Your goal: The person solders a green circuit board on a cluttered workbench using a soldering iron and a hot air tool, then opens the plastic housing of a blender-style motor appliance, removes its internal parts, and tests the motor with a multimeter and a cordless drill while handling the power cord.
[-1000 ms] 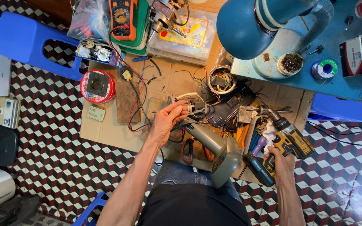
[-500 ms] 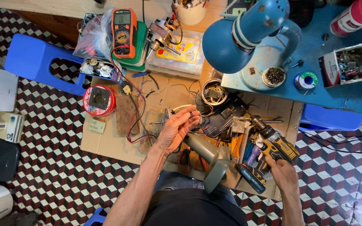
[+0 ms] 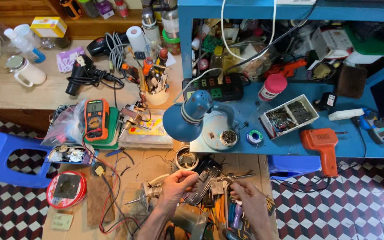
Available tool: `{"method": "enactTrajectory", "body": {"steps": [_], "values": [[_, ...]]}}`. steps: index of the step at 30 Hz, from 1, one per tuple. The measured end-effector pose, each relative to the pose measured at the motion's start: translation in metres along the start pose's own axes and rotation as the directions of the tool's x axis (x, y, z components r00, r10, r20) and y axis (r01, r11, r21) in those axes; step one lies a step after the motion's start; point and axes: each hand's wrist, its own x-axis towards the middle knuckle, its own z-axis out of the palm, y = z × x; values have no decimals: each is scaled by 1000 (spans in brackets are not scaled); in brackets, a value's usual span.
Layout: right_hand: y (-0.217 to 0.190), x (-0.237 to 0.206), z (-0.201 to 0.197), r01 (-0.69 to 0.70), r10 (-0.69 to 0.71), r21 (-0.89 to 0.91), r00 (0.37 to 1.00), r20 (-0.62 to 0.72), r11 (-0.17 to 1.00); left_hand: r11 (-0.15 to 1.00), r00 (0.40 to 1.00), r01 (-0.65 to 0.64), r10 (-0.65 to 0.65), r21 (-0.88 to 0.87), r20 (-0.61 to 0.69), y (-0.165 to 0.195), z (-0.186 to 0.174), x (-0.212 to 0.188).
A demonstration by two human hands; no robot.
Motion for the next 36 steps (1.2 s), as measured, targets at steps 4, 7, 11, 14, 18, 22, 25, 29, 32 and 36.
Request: {"method": "enactTrajectory", "body": {"steps": [4,7,11,14,18,22,25,29,32,36], "values": [[-25,-3,32,68,-97,214,987,129,974,984,996,-85,84,159,12,9,18,3],[-27,-6,39,-38,-57,423,976,210,905,949,987,-157,158,272,20,12,26,0],[-18,-7,41,-144,33,428,966,256,892,901,961,-262,275,346,12,13,21,-11],[-7,-6,41,-261,148,389,943,297,883,943,979,-150,185,298,-90,10,5,-19],[7,-1,45,-207,102,360,952,289,909,934,959,-215,257,287,-118,1,-21,-20],[10,5,58,-200,130,276,959,252,940,922,929,-301,341,245,-143,-8,-55,-13],[8,-3,64,-103,50,293,982,183,951,951,943,-295,305,90,-132,-11,-82,-16],[7,-20,67,15,-44,321,995,85,947,953,950,-291,298,85,-94,-11,-121,-33],[7,-33,69,143,-132,241,989,-63,960,954,951,-300,301,19,-67,-10,-147,-46],[-1,-49,83,264,-253,192,964,-84,945,951,946,-307,303,-18,-111,-6,-180,-60]]}}
